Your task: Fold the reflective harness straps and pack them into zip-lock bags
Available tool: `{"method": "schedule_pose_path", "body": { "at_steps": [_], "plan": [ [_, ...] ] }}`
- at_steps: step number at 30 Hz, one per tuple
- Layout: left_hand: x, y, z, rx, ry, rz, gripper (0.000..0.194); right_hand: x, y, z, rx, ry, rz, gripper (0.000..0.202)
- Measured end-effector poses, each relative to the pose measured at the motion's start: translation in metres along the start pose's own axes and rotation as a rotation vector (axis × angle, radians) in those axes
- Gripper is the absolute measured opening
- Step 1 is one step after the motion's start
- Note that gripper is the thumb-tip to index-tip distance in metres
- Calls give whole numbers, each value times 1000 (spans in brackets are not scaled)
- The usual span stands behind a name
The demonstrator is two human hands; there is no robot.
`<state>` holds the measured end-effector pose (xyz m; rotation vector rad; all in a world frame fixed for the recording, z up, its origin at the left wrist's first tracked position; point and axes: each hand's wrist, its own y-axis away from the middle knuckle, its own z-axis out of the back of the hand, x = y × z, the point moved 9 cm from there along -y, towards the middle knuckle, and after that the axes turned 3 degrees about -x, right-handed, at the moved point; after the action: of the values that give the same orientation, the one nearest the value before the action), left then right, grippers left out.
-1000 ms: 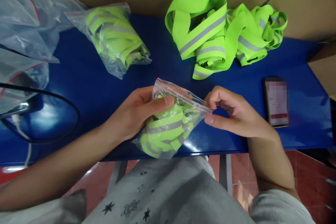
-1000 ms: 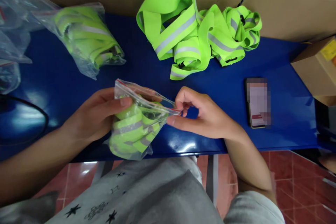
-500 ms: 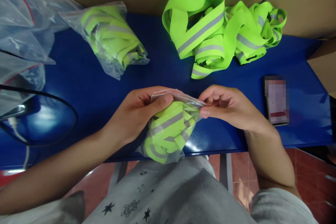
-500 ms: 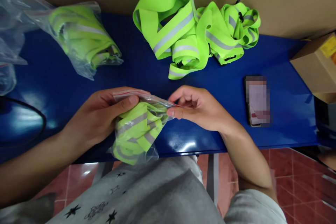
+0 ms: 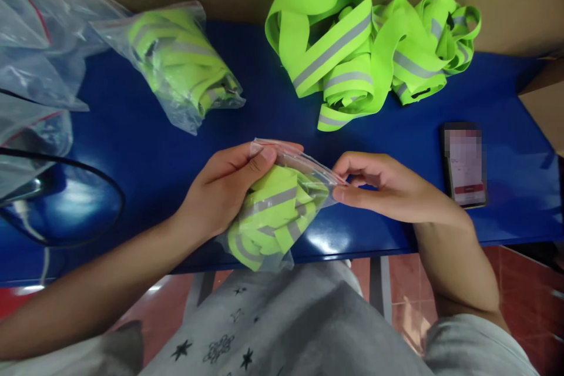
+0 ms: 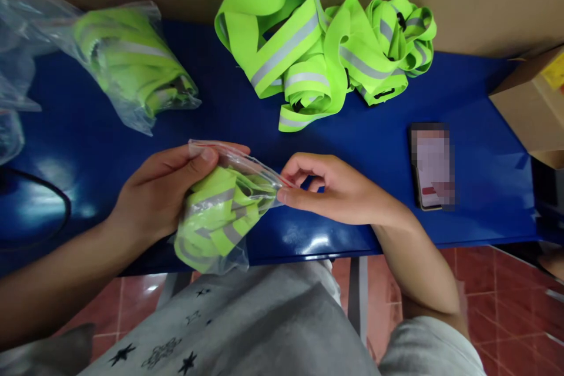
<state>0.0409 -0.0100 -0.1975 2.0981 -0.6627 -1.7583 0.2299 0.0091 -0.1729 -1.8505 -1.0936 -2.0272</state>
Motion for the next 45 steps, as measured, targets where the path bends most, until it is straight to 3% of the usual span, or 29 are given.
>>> {"method": "schedule_pose_path", "body": {
  "at_steps": [7,14,19,23,28,37,45],
  "plan": [
    [-6,5,-5,46,-62,-88,26,-4,-4,-10,6,-132,-29,40],
    [-16,12,-3,-38,-189,-165,28,1,-3,-7,-21,-45,23,39],
    [-18,14,-11,8,-264,-201,33,2,-5,-11,-55,15,71,36],
    [-12,13,-12,21,-281,-157,40,1,-4,-14,-70,-32,90,33],
    [0,11,-17,81,-227,-83,49,-5,-4,-18,6,-13,37,34],
    [-1,15,-19,67,-341,-195,44,-10,-2,-20,76,-33,-71,30],
    [16,10,-20,77,-228,-25,53,-12,-1,-19,-12,165,-28,19]
  ]
}}
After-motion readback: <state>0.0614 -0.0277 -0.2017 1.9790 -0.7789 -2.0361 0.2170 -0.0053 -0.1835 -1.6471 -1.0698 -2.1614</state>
